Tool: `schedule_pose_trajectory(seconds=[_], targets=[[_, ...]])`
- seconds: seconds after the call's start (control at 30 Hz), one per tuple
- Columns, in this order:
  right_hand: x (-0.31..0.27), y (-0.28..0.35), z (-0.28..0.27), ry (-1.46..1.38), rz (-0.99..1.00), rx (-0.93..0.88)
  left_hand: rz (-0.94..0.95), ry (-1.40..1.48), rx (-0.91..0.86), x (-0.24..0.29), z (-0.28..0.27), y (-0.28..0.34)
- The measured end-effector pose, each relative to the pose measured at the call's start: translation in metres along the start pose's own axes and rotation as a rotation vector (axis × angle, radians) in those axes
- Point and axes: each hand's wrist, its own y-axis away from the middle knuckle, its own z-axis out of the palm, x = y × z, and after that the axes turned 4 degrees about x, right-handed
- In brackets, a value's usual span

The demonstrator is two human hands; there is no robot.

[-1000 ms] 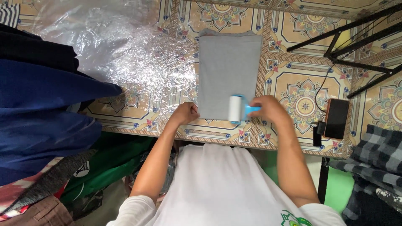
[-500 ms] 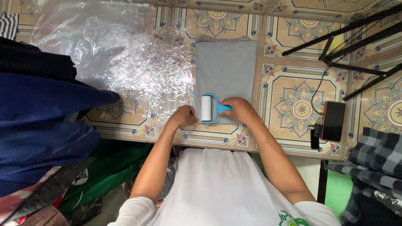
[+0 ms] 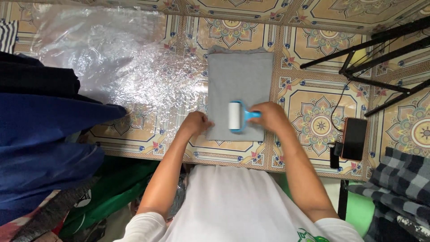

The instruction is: The person folds a gray t-shirt on a patterned table, uses a lint roller to remove lint from the shirt, and then wraps the folded shirt in a clear plastic bag. The person handles the shirt and bag by hand throughout the process.

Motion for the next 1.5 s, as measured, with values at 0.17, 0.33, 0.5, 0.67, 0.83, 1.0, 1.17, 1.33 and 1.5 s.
schedule_pose_trajectory(seconds=[0.17,0.33,0.5,0.67,0.83,1.0,1.17,1.33,1.5], targets=[[-0.007,-0.025,0.023,-0.053,-0.098,-0.01,0.061,-0.011,0.074,-0.001,0.002,-0.032],[0.007,0.0,-0.039,0.016,0.024,-0.112,0.063,-0.068,0.04,-0.01,-0.002,-0.043],[0.02,0.002,-0.062,0.013,0.216,-0.104,0.053,-0.051,-0.072,0.007,-0.024,-0.033],[0.005,-0.046,0.002,-0.079,-0.034,0.038,0.126,-0.001,0.008,0.023,-0.027,-0.046],[0.01,-0.066,0.017,-0.192,-0.12,0.059,0.16,0.021,0.067,0.003,-0.019,-0.075],[0.033,-0.035,-0.052,-0.074,0.09,-0.057,0.121,0.043,0.048,-0.011,-0.019,-0.078],[0.039,-0.051,-0.04,-0.089,0.073,-0.012,0.105,0.093,0.065,0.02,-0.032,-0.068],[0.016,-0.092,0.015,-0.162,-0.106,0.09,0.125,0.154,0.14,0.024,-0.026,-0.101],[0.029,-0.098,0.002,-0.219,-0.077,0.035,0.113,0.248,0.193,0.027,-0.032,-0.101]])
